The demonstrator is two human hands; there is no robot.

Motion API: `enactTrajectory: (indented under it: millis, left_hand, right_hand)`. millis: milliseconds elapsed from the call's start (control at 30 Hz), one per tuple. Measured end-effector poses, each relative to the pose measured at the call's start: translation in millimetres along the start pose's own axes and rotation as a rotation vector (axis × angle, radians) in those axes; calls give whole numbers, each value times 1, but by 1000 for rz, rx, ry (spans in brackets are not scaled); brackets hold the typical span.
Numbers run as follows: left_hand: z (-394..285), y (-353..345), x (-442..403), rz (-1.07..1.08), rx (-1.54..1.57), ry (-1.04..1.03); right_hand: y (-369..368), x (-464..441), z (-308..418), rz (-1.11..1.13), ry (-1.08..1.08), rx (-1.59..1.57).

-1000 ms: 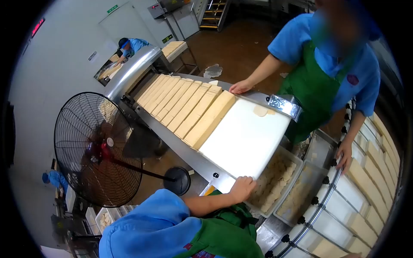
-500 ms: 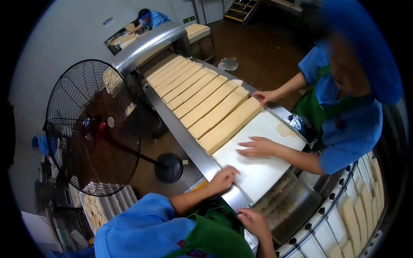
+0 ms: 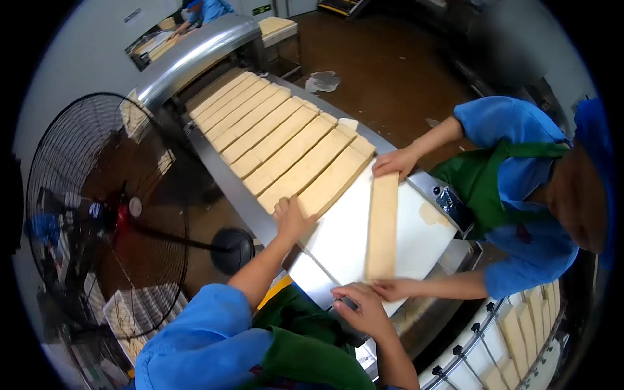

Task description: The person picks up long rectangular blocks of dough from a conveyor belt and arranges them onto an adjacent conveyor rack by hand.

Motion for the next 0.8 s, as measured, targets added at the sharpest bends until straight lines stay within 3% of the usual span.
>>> enactTrajectory:
  millis: [233,300,367,433,667,800]
  left_hand:
    - [-4,-1,-1,-22,16,-8]
    - [1,2,3,11,27,-119]
    - [5,23,14,19,25,-204]
    - [20,32,18,129,-11,-126]
    - [40,18,16,255,81,-298]
    - [26,17,12,315,-27,-206]
  right_hand:
    - [28,-116,-63,-336,-97,221]
    - [37,-155,-102,-303,-103,599]
    - [44,-189,-136,-348,-260,787]
    - [58,-226,-165,-327,-455,832]
    - [96,-297,-192,-293,-677,812]
    - [89,-286,-200,-297,-755,770]
Point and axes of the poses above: each hand's wrist, its own x-axis away from the middle knuckle, its own y-axis out of the back of the hand, z = x × y, the point moved 6 cm from there along -x, towards the middle knuckle, and after that the axes turned 12 degrees about y, right-handed, at the moved point
